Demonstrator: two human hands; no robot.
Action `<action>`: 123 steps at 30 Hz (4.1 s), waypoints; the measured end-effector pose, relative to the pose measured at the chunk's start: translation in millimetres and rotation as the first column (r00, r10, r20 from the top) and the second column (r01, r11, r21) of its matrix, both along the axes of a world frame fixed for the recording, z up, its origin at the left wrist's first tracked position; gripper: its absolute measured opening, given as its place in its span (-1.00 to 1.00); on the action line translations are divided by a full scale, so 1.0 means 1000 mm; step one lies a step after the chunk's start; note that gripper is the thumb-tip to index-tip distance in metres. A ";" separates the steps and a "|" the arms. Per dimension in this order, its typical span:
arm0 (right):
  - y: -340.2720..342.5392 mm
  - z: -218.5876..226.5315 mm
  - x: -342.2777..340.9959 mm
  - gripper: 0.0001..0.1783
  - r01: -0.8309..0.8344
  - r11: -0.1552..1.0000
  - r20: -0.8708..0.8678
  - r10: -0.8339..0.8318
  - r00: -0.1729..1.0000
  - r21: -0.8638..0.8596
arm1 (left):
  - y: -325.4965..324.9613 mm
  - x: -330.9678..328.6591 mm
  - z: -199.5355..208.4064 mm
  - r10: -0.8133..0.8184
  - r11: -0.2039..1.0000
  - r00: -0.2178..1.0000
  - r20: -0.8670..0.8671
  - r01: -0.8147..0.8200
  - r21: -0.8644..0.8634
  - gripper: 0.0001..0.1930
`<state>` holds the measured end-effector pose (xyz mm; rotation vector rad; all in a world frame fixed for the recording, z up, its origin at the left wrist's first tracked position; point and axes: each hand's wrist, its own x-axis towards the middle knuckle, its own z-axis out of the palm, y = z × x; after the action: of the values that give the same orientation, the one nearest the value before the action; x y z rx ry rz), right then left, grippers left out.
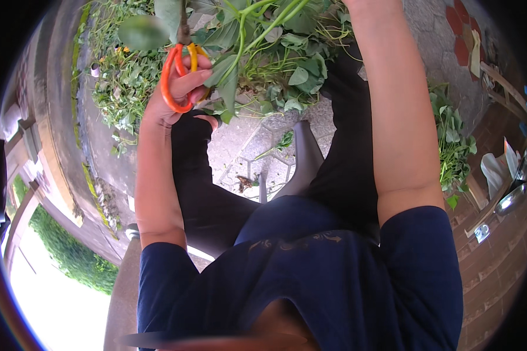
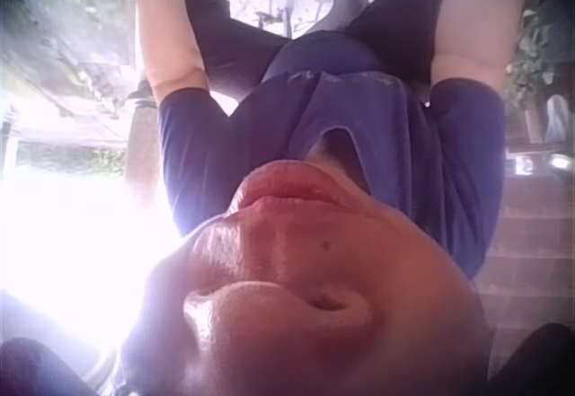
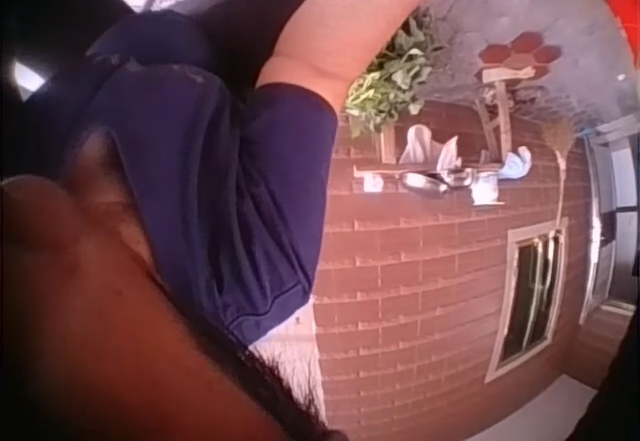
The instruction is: Trimming the stems and leaves of water spinach using a pair of scissors.
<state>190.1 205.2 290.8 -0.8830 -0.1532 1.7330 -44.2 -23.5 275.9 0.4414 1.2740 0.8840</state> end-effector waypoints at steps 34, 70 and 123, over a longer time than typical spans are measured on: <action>-0.019 -0.008 -0.038 -0.70 -0.028 0.985 -0.151 0.002 0.988 -0.170 | 0.004 0.004 0.008 0.036 0.984 0.875 -0.483 0.053 0.171 -0.71; -0.013 -0.001 -0.033 -0.75 0.218 0.976 0.176 -0.211 0.961 -0.020 | -0.009 -0.067 0.020 0.642 0.554 0.511 0.571 -0.824 0.114 -0.91; -0.068 0.067 0.004 -0.74 0.092 0.941 -0.008 -0.095 0.995 0.325 | -0.044 0.044 0.023 0.598 0.745 0.786 0.158 -0.618 0.251 -0.79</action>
<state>194.0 136.8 357.5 -0.6425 -0.3859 1.5585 0.2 -67.3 299.2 0.2095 1.2425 1.6505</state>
